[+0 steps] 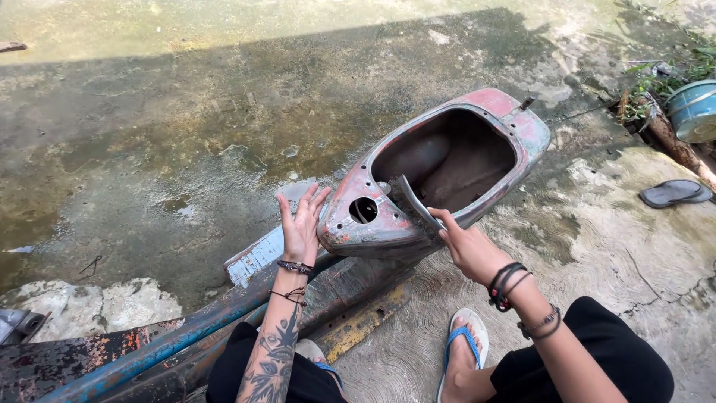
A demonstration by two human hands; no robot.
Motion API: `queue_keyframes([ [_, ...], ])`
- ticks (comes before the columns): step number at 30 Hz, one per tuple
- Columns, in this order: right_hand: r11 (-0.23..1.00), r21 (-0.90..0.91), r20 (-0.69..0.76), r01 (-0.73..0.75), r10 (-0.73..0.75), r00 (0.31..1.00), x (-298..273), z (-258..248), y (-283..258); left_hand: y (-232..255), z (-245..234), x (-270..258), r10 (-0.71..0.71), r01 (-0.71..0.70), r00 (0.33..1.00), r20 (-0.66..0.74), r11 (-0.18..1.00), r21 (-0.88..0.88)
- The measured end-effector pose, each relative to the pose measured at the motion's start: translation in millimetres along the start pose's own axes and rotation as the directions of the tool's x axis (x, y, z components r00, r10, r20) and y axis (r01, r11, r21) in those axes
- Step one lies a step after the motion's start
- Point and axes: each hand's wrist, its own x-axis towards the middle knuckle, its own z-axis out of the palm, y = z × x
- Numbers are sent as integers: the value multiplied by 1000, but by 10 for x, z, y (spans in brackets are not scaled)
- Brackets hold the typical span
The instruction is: Cleaning a motorcycle body part using a wire brush to remove rust or paint in preparation for repair.
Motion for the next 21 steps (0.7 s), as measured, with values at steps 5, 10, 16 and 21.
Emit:
queue_keyframes([
  [5,999,-7,20,45,-45,999,289,-26,-130,23,67,-32,2,-2,1000,-3,996,84],
  [10,984,30,-42,177,-176,983,1038,135,-26,28,111,-57,16,-16,1000,6,992,129],
  [16,937,247,-75,248,-237,969,1169,143,106,-85,80,-27,63,-61,998,-2,980,190],
  [21,930,318,171,183,-246,954,611,-220,245,-124,71,18,116,-117,993,22,956,270],
])
